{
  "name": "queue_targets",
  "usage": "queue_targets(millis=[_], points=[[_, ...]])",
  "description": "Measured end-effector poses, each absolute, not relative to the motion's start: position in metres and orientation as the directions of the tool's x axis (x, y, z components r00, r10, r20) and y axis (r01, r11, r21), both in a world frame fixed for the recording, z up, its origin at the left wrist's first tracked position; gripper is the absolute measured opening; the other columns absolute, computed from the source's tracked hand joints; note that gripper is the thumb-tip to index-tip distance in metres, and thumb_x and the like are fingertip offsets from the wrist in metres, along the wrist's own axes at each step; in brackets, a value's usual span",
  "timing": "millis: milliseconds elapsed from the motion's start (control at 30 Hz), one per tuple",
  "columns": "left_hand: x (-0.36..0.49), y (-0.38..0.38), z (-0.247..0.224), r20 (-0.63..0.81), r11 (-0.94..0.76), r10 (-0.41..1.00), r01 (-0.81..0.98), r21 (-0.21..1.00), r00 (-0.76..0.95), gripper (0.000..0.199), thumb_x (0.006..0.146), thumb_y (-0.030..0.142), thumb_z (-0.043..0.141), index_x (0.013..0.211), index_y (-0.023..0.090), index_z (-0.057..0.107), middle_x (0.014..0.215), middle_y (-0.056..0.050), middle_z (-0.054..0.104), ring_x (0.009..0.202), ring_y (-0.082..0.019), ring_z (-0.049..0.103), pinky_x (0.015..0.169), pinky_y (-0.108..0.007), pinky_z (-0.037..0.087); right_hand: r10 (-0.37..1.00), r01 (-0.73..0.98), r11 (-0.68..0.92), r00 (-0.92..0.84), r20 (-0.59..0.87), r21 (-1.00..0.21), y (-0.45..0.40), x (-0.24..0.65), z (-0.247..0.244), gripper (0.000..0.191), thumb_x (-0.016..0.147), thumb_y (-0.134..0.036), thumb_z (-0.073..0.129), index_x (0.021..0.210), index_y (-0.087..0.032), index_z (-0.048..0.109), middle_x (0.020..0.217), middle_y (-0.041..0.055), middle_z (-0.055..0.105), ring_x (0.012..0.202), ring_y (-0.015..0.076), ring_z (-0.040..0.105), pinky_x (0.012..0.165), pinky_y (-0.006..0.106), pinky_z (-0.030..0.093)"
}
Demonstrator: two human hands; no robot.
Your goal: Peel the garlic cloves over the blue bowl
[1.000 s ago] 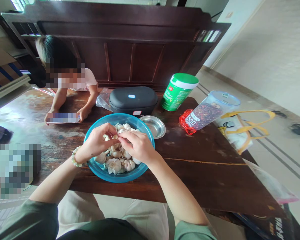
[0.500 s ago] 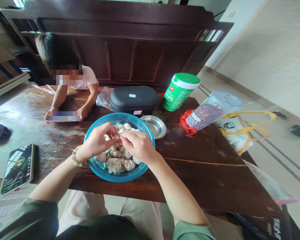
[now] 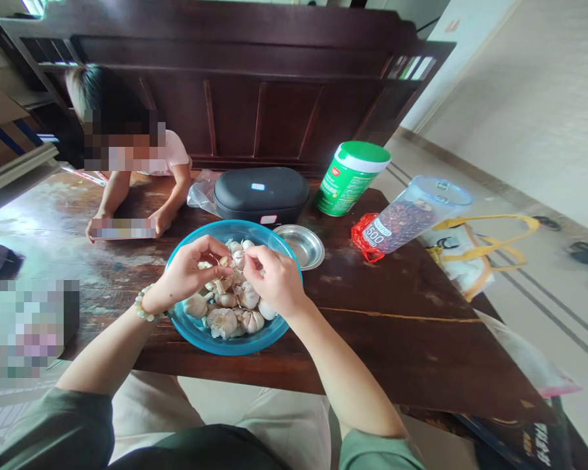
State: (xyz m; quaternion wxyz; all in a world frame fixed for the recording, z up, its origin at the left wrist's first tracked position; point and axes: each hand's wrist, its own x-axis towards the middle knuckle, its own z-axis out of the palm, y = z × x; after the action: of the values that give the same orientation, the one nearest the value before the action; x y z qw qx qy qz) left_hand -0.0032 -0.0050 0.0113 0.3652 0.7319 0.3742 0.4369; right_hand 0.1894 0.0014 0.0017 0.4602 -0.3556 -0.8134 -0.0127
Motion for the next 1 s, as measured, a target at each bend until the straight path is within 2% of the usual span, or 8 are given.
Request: queue_targets(millis=[200, 333, 400, 667, 800, 1000], points=[[-0.0054, -0.0022, 0.0154, 0.361, -0.422, 0.88, 0.158, 0.893, 0.31, 0.023, 0.079, 0.032, 0.071, 0.093, 0.014, 0.067, 0.096, -0.006, 0.064, 0.088, -0.014, 0.062, 0.076, -0.025, 0.053, 0.586, 0.558, 0.755, -0.339, 0.736, -0.344, 0.0004, 0.19, 0.0022, 0.01, 0.085, -0.012, 0.054, 0.08, -0.02, 0.056, 0.064, -0.0017, 0.065, 0.054, 0.0114, 0.061, 0.053, 0.023, 0.049], [-0.0049, -0.0023, 0.0161, 0.372, -0.444, 0.867, 0.177, 0.878, 0.33, 0.023, 0.082, 0.033, 0.067, 0.097, 0.015, 0.068, 0.097, -0.007, 0.065, 0.089, -0.014, 0.062, 0.077, -0.025, 0.053, 0.591, 0.525, 0.772, -0.384, 0.71, -0.358, -0.0007, 0.1904, 0.0018, 0.012, 0.085, -0.011, 0.053, 0.094, -0.019, 0.058, 0.079, 0.0022, 0.07, 0.065, 0.0136, 0.067, 0.062, 0.025, 0.053], [-0.0046, -0.0021, 0.0154, 0.392, -0.472, 0.857, 0.201, 0.859, 0.334, 0.023, 0.083, 0.032, 0.067, 0.098, 0.015, 0.069, 0.096, -0.007, 0.065, 0.088, -0.014, 0.061, 0.076, -0.024, 0.053, 0.575, 0.513, 0.785, -0.397, 0.715, -0.346, -0.0005, 0.1904, 0.0018, 0.013, 0.087, -0.012, 0.054, 0.097, -0.019, 0.058, 0.084, 0.0031, 0.072, 0.068, 0.014, 0.068, 0.063, 0.025, 0.054], [-0.0021, -0.0043, 0.0089, 0.478, -0.58, 0.813, 0.381, 0.72, 0.333, 0.015, 0.083, 0.024, 0.066, 0.095, 0.016, 0.065, 0.092, -0.004, 0.063, 0.073, -0.009, 0.058, 0.069, -0.023, 0.051, 0.523, 0.483, 0.821, -0.423, 0.74, -0.304, -0.0011, 0.1896, 0.0037, 0.006, 0.09, -0.017, 0.056, 0.091, -0.02, 0.061, 0.082, 0.0037, 0.072, 0.075, 0.0161, 0.069, 0.068, 0.027, 0.055], [-0.001, -0.007, 0.0076, 0.495, -0.595, 0.804, 0.465, 0.656, 0.33, 0.011, 0.082, 0.022, 0.065, 0.092, 0.017, 0.062, 0.087, -0.003, 0.062, 0.075, -0.011, 0.058, 0.07, -0.024, 0.05, 0.54, 0.487, 0.814, -0.433, 0.722, -0.316, -0.0017, 0.1896, 0.003, 0.009, 0.09, -0.017, 0.054, 0.092, -0.02, 0.062, 0.082, 0.0036, 0.072, 0.074, 0.0161, 0.069, 0.068, 0.028, 0.055], [-0.0019, -0.0079, 0.0069, 0.492, -0.6, 0.8, 0.501, 0.624, 0.344, 0.011, 0.081, 0.019, 0.065, 0.09, 0.018, 0.059, 0.087, -0.001, 0.061, 0.076, -0.011, 0.057, 0.07, -0.023, 0.048, 0.502, 0.464, 0.838, -0.451, 0.738, -0.287, -0.0006, 0.1897, 0.002, 0.007, 0.089, -0.017, 0.058, 0.092, -0.019, 0.064, 0.08, 0.0035, 0.072, 0.072, 0.0155, 0.069, 0.066, 0.026, 0.054]])
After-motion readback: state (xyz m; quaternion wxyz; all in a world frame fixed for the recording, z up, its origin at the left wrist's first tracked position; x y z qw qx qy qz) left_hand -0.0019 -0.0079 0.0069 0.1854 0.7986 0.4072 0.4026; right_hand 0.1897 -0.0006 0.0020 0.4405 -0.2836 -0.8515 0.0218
